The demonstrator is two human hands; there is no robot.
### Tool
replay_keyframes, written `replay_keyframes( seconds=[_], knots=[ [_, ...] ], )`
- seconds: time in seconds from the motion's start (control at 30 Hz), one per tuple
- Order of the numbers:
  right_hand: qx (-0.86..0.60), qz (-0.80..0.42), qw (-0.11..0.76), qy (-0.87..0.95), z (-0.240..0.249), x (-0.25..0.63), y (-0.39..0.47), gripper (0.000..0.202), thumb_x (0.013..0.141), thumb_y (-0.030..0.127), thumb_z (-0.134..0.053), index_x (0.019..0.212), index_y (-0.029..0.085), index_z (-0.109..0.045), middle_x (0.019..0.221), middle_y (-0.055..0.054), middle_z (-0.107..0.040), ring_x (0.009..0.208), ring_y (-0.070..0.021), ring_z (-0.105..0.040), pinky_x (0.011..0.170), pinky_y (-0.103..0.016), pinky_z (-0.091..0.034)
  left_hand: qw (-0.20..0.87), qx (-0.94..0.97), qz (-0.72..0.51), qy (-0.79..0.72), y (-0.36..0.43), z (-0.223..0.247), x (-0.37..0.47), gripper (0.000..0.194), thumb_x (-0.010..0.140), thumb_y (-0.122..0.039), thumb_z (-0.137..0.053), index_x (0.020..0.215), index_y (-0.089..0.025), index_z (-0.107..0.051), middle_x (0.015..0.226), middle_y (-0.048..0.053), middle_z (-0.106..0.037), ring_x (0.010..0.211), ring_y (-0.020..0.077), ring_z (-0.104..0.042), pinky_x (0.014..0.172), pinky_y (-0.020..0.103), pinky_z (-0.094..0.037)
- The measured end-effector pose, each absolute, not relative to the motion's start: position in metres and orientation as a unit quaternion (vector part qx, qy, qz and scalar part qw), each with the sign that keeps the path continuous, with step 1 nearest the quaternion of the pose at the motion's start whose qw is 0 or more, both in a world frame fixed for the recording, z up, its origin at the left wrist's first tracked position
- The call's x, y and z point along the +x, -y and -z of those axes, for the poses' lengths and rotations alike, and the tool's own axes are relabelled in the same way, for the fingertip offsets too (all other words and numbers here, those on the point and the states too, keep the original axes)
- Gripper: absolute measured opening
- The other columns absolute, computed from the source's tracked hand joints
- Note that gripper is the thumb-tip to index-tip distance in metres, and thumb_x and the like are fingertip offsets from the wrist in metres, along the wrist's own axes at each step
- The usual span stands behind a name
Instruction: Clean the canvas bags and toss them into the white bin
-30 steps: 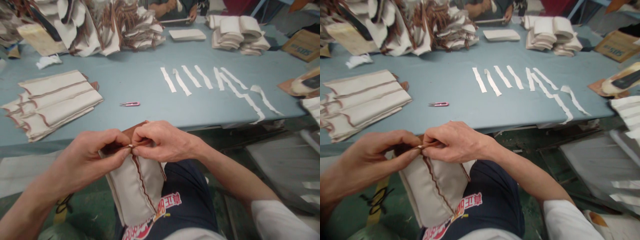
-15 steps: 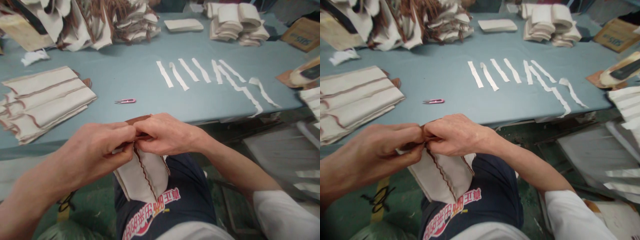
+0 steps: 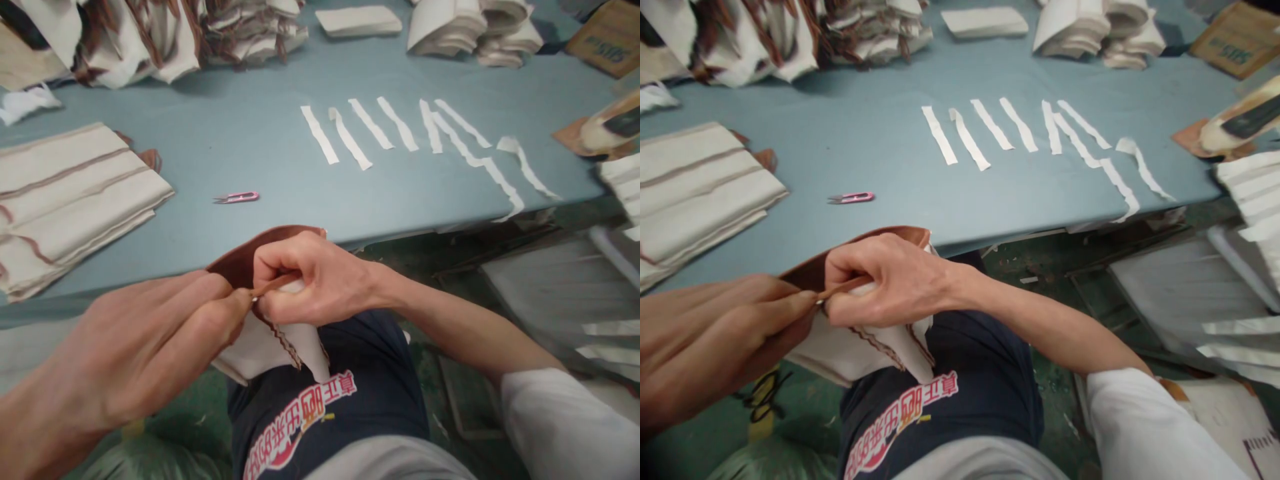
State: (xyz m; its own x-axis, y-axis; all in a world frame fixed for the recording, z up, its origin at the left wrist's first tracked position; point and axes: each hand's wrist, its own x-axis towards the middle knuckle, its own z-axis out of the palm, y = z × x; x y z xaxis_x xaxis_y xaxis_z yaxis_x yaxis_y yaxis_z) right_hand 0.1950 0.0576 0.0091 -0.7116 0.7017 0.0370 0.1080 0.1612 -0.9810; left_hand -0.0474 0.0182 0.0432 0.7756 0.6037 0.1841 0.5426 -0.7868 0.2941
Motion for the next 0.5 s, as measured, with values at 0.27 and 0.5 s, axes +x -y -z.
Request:
replay_keyframes(
  seconds=[0.27, 0.5],
  knots=[
    [-0.2, -0.783, 0.261, 0.529, 0.01, 0.197, -0.059, 0.013, 0.077, 0.023, -0.074, 0.077, 0.018, -0.062, 0.064, 0.008, -0.054, 0.059, -0.0082, -0.043, 0.052, -0.022, -0.034, 0.045, 0.964, -0.162, -0.204, -0.027, -0.027, -0.062, 0.04, 0.108, -0.02, -0.042, 0.14, -0.032, -0.064, 0.097, 0.004, -0.078, 0.078, 0.0219, -0.07, 0.062, 0.036, -0.052],
    [-0.271, -0.812, 0.23, 0.463, 0.005, 0.192, -0.057, 0.022, 0.085, 0.008, -0.062, 0.067, 0.02, -0.059, 0.058, 0.005, -0.054, 0.051, -0.0089, -0.04, 0.046, -0.024, -0.028, 0.027, 0.955, -0.117, -0.272, -0.021, -0.02, -0.062, 0.062, 0.101, -0.003, -0.031, 0.147, -0.036, -0.055, 0.1, 0.004, -0.079, 0.082, 0.0215, -0.072, 0.068, 0.036, -0.049]
  ],
)
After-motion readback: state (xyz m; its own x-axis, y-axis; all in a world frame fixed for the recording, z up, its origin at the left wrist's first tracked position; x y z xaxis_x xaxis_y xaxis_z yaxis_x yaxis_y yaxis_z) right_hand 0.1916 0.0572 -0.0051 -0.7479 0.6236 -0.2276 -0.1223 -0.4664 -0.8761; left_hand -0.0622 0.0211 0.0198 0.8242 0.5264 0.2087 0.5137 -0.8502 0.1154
